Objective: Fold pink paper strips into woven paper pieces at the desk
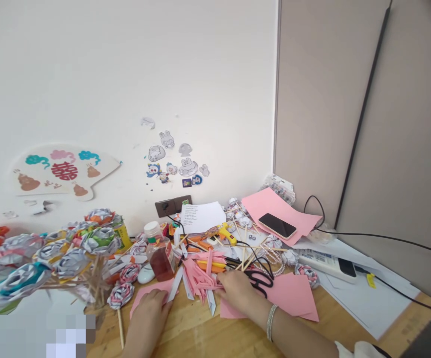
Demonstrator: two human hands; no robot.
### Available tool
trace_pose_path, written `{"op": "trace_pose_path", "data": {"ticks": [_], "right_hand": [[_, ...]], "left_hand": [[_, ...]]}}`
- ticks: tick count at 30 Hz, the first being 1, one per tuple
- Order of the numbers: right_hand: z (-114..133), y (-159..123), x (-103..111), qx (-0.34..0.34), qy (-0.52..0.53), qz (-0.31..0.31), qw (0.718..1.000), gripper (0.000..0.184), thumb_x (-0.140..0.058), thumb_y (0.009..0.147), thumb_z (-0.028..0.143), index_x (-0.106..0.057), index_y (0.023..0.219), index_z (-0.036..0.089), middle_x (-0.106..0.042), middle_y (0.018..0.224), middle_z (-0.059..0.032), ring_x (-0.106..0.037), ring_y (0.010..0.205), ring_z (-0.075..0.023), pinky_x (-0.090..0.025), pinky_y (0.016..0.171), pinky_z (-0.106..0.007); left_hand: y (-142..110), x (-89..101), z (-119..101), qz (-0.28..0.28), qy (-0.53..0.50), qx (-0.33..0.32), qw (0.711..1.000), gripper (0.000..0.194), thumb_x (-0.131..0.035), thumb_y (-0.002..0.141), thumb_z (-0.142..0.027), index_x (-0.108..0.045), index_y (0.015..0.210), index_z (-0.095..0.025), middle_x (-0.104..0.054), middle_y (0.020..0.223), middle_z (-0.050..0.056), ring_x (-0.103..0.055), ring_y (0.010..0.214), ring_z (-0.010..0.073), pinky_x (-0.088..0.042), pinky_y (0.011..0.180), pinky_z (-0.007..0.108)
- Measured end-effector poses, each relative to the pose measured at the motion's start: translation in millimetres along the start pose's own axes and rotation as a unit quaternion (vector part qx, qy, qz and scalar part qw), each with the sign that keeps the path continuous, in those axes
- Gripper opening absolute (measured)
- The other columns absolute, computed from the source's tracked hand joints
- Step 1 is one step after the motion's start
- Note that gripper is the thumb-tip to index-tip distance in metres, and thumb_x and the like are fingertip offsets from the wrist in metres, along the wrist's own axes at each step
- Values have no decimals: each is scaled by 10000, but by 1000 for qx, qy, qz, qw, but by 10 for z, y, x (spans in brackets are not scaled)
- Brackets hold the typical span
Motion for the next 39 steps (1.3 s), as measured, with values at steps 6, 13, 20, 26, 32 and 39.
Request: {"op": "trace_pose_path", "data": {"ticks": [6, 13, 20, 26, 32, 39], "right_hand": [[45, -32, 64, 3, 41, -47, 998, 242, -403, 813, 327, -580, 749, 175, -616, 687, -38, -545, 625, -141, -274, 534, -226], [202, -117, 55, 50, 118, -38, 991, 189, -473, 782, 340, -594, 798, 195, -623, 718, -4, -532, 639, -121, -270, 544, -209], [271, -165, 38, 70, 187, -10, 980, 258, -452, 794, 391, -583, 727, 180, -586, 649, 25, -454, 548, -80, -247, 490, -188], [74, -32, 77, 3, 177, -72, 982, 249, -402, 818, 300, -563, 693, 158, -564, 636, 1, -446, 549, -93, -231, 494, -203], [-19, 0, 142, -2, 85, -101, 991, 263, -498, 769, 329, -520, 992, 192, -563, 872, -47, -497, 788, -165, -311, 627, -231], [92, -30, -72, 148, -13, -103, 983, 149, -465, 781, 222, -574, 883, 222, -517, 797, -39, -445, 795, -185, -333, 621, -256]], "left_hand": [[-5, -25, -53, -49, -34, -42, 997, 291, -401, 762, -319, -654, 768, -173, -681, 834, 112, -581, 829, 261, -409, 744, 341], [-94, -28, -392, -36, -319, -65, 945, 256, -460, 750, -388, -656, 765, -223, -689, 819, 54, -595, 801, 220, -445, 719, 275], [-174, 72, -498, -40, -450, 10, 892, 259, -564, 654, -431, -657, 590, -197, -679, 643, 25, -598, 666, 214, -462, 629, 263], [-140, 54, -484, -3, -465, 23, 885, 243, -552, 671, -408, -667, 704, -197, -707, 755, 37, -615, 758, 229, -460, 695, 278], [-150, -90, -469, -1, -383, -1, 924, 255, -487, 721, -385, -657, 718, -195, -697, 738, 39, -615, 718, 224, -457, 647, 287], [-99, -97, -349, -12, -224, -63, 972, 236, -415, 757, -259, -641, 777, -192, -679, 814, 58, -597, 795, 205, -441, 733, 293]]}}
Point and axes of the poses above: each hand's wrist, its own y-axis towards the middle knuckle, its own x-axis out of the back of the hand, z = x × y, the point moved 1 cm from there along y, towards the middle knuckle
